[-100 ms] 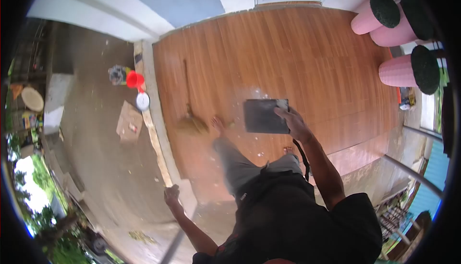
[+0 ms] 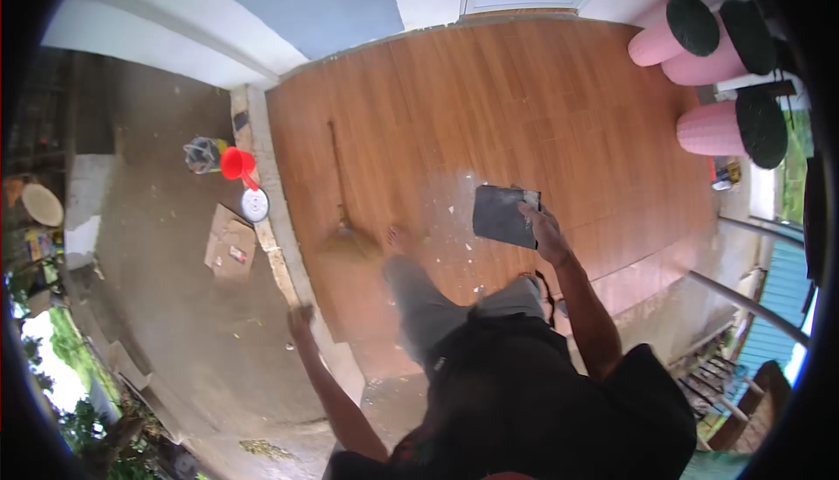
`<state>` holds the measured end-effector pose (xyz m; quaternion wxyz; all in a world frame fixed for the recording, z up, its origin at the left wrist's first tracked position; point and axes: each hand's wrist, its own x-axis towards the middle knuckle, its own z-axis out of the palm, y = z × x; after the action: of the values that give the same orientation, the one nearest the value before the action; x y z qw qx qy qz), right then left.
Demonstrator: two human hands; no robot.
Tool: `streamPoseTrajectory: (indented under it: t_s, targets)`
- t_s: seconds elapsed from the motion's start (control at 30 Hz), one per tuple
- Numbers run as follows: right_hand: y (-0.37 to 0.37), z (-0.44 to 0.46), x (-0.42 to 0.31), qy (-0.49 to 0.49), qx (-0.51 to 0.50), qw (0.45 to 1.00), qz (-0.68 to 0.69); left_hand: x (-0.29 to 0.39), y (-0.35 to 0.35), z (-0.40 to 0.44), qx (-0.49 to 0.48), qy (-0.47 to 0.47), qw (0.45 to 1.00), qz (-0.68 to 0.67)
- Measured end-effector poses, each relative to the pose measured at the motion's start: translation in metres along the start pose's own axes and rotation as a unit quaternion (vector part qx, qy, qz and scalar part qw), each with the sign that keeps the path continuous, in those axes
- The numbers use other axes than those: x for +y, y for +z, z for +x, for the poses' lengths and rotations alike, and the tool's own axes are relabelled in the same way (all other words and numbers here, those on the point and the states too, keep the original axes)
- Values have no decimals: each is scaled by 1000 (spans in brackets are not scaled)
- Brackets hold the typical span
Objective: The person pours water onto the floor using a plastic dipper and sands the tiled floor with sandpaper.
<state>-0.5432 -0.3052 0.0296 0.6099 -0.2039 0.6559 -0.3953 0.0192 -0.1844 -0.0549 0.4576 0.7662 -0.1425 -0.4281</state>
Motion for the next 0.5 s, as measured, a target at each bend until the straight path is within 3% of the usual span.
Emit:
streamPoseTrajectory:
  t_s: [0.03, 0.07, 0.1, 0.13, 0.17, 0.2, 0.27, 0.3, 0.33, 0.43, 0.5]
  targets:
    - [27, 8, 1, -15, 11, 999, 38, 23, 7, 61, -87, 52, 991, 84]
    - [59, 15, 1, -24, 22, 996, 88, 34, -4, 129, -133, 19, 984, 113]
    - [80, 16, -7, -2, 18, 997, 75, -23, -34, 241, -179, 163, 885, 397]
    - [89, 17, -12, 13, 17, 998, 61, 40, 29, 225, -182, 192, 817, 512]
    - [104, 28, -18, 22, 11, 998, 50, 49, 54, 257, -214, 93, 877, 419]
    - [123, 45, -26, 9, 8, 999, 37, 64, 86, 291, -217, 267, 743, 574]
    - [161, 78, -40, -12, -3, 1000, 2, 156, 170, 283, -235, 354, 775, 469]
    - [180, 97, -50, -11, 5, 999, -34, 165, 207, 300, -250, 228, 889, 308]
    - [199, 116, -61, -12, 13, 998, -68, 176, 235, 320, -252, 92, 954, 131]
    - [248, 181, -61, -56, 36, 982, -175, 128, 290, 393, -290, 137, 934, 157]
    - [281, 260, -55, -69, 26, 969, -234, 122, 305, 423, -275, 160, 902, 292]
